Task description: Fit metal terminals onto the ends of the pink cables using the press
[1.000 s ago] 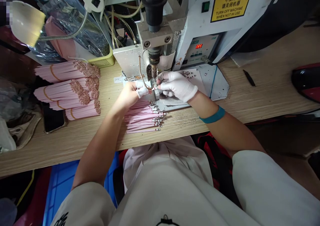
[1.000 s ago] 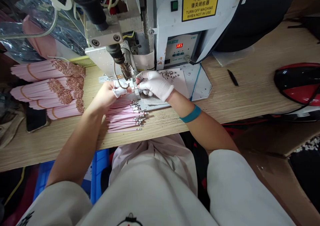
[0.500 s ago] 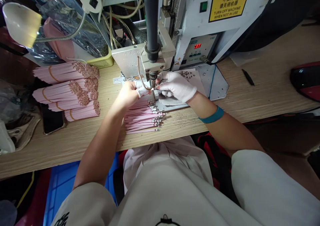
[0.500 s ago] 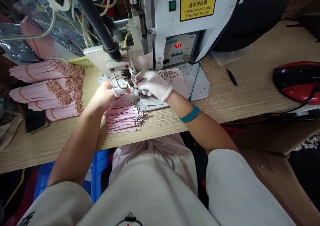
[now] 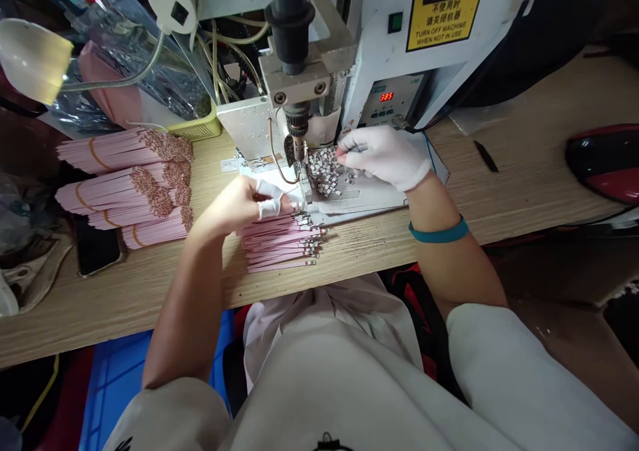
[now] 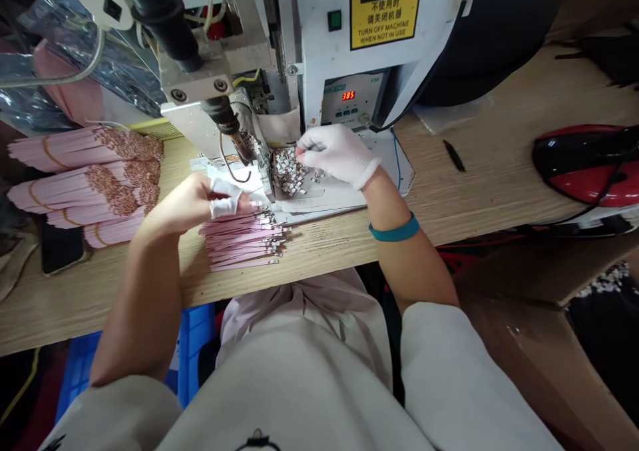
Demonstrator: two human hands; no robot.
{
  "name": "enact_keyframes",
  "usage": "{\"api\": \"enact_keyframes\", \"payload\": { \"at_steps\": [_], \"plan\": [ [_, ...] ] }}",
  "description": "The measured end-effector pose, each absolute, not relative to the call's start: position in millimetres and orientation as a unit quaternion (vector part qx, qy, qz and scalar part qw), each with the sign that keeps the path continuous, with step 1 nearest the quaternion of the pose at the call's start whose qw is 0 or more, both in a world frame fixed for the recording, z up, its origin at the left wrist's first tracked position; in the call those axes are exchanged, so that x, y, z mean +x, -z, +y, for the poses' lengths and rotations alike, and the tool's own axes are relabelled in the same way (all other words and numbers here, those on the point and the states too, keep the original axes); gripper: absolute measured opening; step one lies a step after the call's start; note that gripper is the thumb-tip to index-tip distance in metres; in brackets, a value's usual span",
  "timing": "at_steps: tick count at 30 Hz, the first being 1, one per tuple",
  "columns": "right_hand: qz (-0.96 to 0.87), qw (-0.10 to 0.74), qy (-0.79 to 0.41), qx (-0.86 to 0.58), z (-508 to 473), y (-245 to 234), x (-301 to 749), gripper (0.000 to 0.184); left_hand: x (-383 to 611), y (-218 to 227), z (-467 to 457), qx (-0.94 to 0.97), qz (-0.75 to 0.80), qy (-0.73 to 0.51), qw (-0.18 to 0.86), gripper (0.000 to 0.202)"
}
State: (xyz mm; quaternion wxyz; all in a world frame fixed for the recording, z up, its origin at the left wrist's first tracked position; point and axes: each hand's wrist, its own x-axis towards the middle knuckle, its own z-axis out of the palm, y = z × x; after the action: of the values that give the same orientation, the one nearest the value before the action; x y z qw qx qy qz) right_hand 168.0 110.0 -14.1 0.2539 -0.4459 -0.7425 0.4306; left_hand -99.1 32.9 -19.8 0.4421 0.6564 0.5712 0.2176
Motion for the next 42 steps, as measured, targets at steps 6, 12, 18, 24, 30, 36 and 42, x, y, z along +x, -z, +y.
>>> {"api": "enact_keyframes", "payload": {
  "at_steps": [6, 12, 18, 24, 30, 36, 42],
  "plan": [
    [-0.822, 0.145, -0.288, -0.469, 119.3, 24.1, 187.9, 0.005, -98.5, 21.8, 29.6, 0.747, 0.612, -0.158, 0.205, 0.02],
    [-0.839, 0.164, -0.286, -0.433, 112.3, 31.0, 174.4, 0.011, -94.5, 24.0, 34.8, 0.757, 0.593, -0.168, 0.217, 0.019],
    [-0.684, 0.247, -0.543, -0.42, 97.9, 23.9, 150.2, 0.006, -94.1, 24.3, 37.2, 0.719, 0.575, -0.225, 0.317, 0.024],
    [-0.6, 0.274, -0.648, -0.38, 93.3, 29.0, 124.6, 0.011, -91.2, 30.5, 41.2, 0.693, 0.534, -0.285, 0.393, 0.03],
    [-0.559, 0.277, -0.68, -0.384, 94.1, 28.9, 118.1, 0.017, -89.1, 35.2, 41.2, 0.633, 0.543, -0.341, 0.434, 0.036],
    [-0.54, 0.272, -0.695, -0.39, 93.7, 27.8, 116.0, 0.018, -81.6, 35.6, 41.1, 0.634, 0.532, -0.343, 0.444, 0.036],
    [-0.539, 0.268, -0.697, -0.39, 94.9, 29.5, 115.7, 0.018, -78.2, 31.6, 42.3, 0.633, 0.554, -0.334, 0.426, 0.029]
  ]
}}
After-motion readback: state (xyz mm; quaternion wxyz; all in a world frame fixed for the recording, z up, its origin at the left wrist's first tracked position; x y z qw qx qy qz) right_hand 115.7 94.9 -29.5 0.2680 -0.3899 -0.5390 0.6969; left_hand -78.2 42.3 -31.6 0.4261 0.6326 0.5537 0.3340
